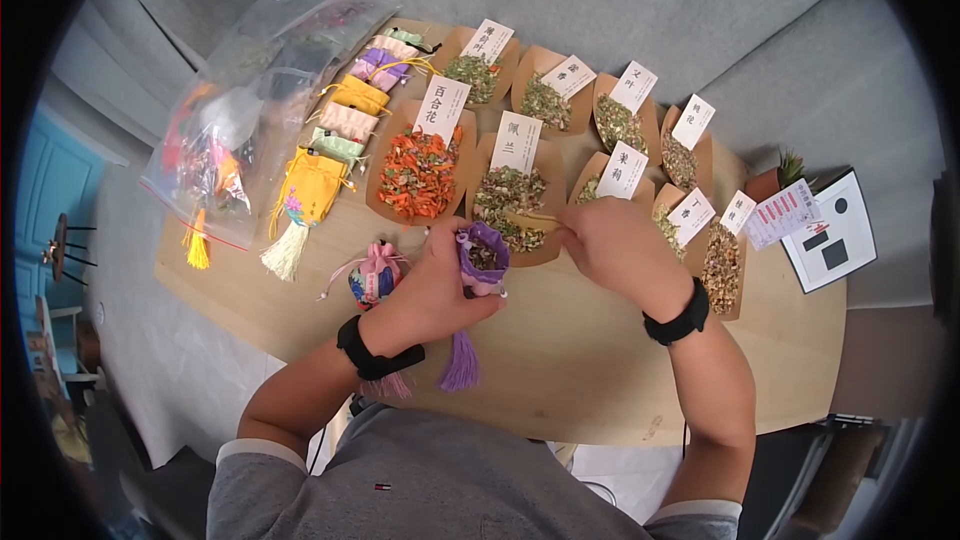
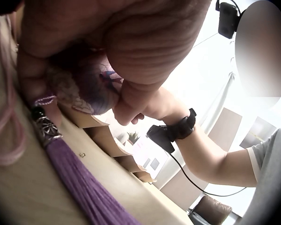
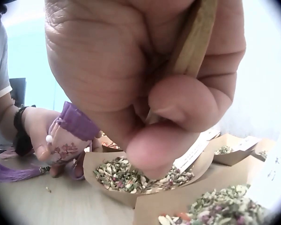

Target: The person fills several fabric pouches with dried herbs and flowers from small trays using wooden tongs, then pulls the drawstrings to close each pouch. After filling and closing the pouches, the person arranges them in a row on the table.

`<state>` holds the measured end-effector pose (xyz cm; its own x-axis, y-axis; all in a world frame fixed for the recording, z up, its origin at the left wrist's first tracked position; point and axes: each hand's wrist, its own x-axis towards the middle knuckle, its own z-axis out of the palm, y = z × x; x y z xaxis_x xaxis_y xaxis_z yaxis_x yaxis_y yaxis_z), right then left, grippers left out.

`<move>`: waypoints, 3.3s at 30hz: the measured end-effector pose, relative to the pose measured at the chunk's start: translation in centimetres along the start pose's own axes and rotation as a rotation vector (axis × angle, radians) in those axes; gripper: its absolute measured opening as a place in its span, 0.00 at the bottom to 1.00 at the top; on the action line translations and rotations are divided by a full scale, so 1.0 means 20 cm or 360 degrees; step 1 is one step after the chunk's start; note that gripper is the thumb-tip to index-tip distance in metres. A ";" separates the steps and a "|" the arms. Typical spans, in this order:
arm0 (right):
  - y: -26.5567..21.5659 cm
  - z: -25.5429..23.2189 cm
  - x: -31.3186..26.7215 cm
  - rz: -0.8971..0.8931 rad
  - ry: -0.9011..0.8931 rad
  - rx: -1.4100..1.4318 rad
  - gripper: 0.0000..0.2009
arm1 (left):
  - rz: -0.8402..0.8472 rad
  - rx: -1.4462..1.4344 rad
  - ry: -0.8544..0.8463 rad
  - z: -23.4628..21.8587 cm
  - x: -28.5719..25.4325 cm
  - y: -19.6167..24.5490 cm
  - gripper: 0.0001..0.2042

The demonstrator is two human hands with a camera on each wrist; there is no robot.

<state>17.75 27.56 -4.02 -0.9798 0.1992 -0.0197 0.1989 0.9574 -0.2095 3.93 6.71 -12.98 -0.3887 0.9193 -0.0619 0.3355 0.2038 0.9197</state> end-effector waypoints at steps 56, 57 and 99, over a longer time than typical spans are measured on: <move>0.00 0.16 0.06 0.0057 0.0127 -0.0419 0.03 | 0.0234 -0.0173 0.0169 0.01 -0.05 -0.04 0.42; 0.00 0.16 0.07 0.0023 0.0140 -0.0369 0.03 | 0.0259 -0.0137 0.0174 0.01 -0.04 -0.03 0.42; -0.07 -0.25 -0.03 0.0040 -0.0120 0.0011 0.09 | 0.0076 -0.0164 0.0105 -0.01 -0.05 0.01 0.40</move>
<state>18.13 27.12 1.24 -0.9734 0.2068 -0.0985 0.2237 0.9507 -0.2149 4.17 5.85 -12.56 -0.4312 0.9023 0.0052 0.2660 0.1217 0.9563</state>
